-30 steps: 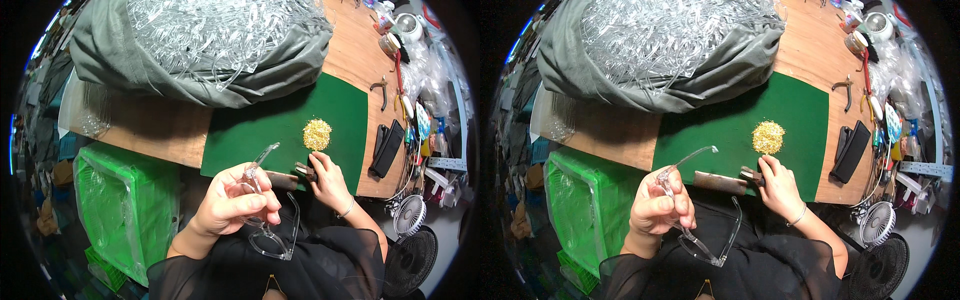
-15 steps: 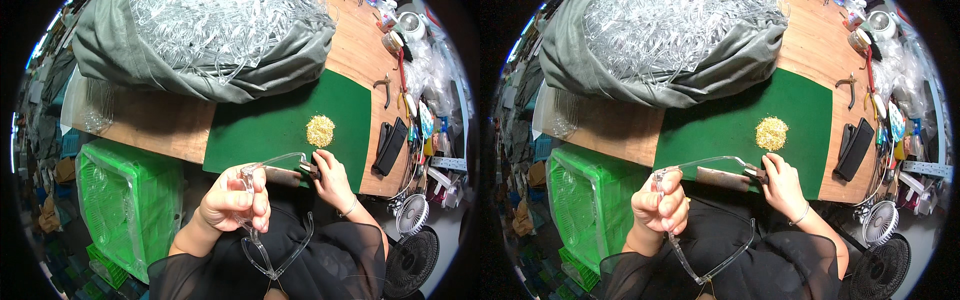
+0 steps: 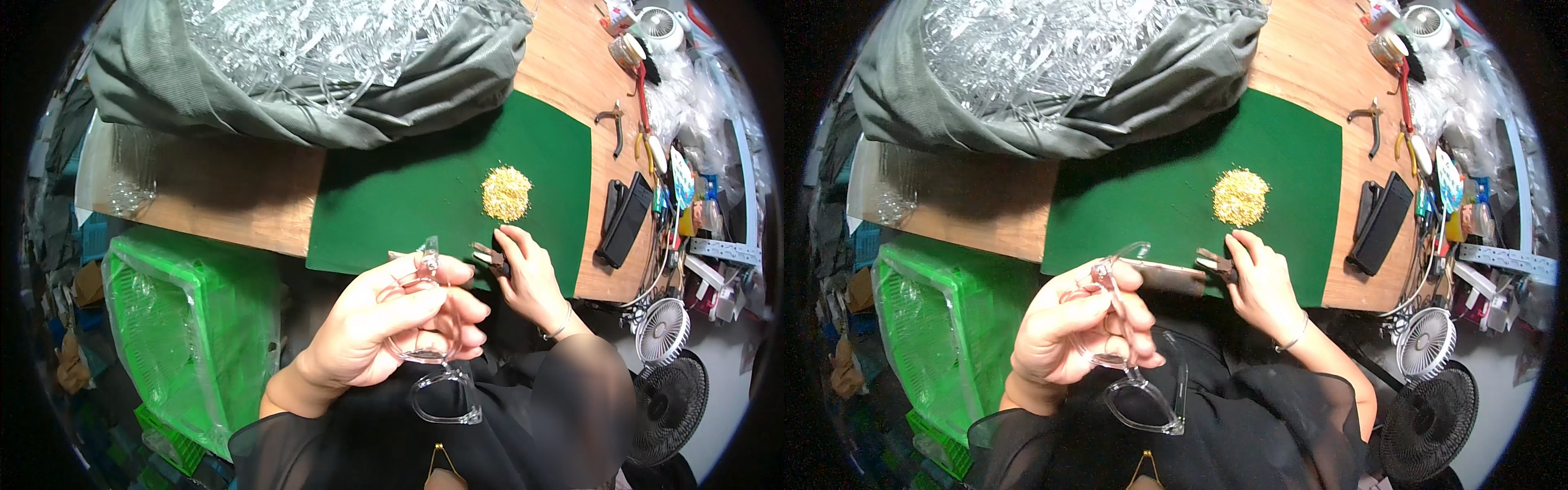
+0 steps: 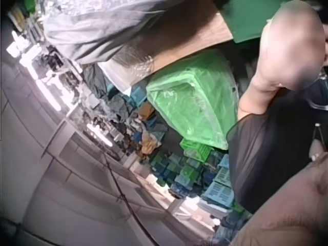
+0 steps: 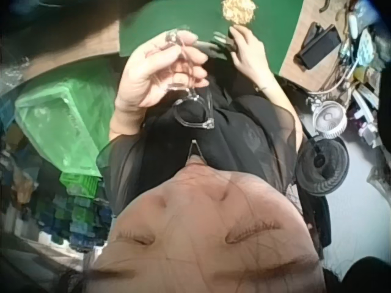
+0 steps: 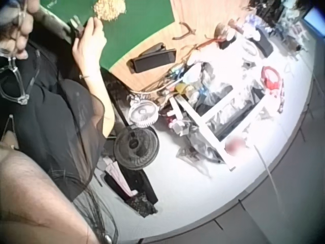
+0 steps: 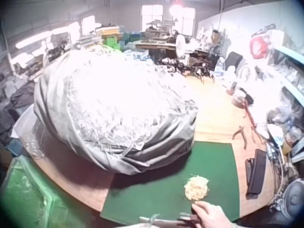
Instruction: The person uses pliers to bend and adjust the arms of a clear eyeglass frame. They repeatedly grip the frame near the hinges and bend the arms outward and inward, then rotate the frame to work on different sections.
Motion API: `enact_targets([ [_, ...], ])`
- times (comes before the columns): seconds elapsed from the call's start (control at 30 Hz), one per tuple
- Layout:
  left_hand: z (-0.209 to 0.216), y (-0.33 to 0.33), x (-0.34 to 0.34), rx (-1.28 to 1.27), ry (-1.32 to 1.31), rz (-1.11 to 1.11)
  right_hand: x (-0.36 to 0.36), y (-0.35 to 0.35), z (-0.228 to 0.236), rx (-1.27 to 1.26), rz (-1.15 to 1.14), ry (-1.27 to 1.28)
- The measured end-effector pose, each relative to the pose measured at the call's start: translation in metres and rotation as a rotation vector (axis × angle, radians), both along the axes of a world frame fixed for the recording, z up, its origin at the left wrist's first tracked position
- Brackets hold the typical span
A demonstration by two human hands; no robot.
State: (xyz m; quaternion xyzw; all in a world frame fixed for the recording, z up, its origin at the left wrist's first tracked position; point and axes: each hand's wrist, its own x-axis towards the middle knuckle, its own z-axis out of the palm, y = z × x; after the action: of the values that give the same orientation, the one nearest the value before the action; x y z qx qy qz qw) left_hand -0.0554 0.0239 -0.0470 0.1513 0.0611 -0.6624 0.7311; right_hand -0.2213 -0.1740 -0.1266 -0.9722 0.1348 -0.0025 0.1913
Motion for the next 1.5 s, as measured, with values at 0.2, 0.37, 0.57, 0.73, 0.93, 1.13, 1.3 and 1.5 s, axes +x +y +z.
enact_targets([
  [0.2, 0.013, -0.007, -0.015, 0.135, -0.301, 0.007, 0.000, 0.001, -0.001, 0.013, -0.011, 0.020],
  [0.37, 0.003, -0.004, -0.027, 0.156, -0.621, -0.002, 0.000, -0.001, 0.000, 0.013, -0.014, 0.031],
  [0.57, -0.017, -0.010, -0.045, 0.278, -1.228, 0.220, 0.000, -0.001, -0.002, 0.015, -0.019, 0.027],
  [0.73, -0.015, -0.013, -0.043, 0.324, -1.371, 0.221, 0.000, -0.001, -0.002, 0.030, -0.023, 0.038],
  [0.93, -0.014, -0.012, -0.037, 0.278, -1.564, 0.139, -0.001, -0.001, 0.001, 0.091, -0.022, -0.025],
  [1.13, -0.023, -0.002, -0.036, 0.225, -1.657, -0.066, 0.003, 0.002, 0.053, 0.191, 0.223, -0.097],
  [1.3, -0.028, 0.002, -0.040, 0.203, -1.716, -0.078, 0.004, 0.007, 0.062, 0.209, 0.310, -0.060],
  [1.5, -0.033, 0.002, -0.039, 0.180, -1.748, -0.003, 0.007, 0.008, 0.070, 0.198, 0.316, -0.055],
])
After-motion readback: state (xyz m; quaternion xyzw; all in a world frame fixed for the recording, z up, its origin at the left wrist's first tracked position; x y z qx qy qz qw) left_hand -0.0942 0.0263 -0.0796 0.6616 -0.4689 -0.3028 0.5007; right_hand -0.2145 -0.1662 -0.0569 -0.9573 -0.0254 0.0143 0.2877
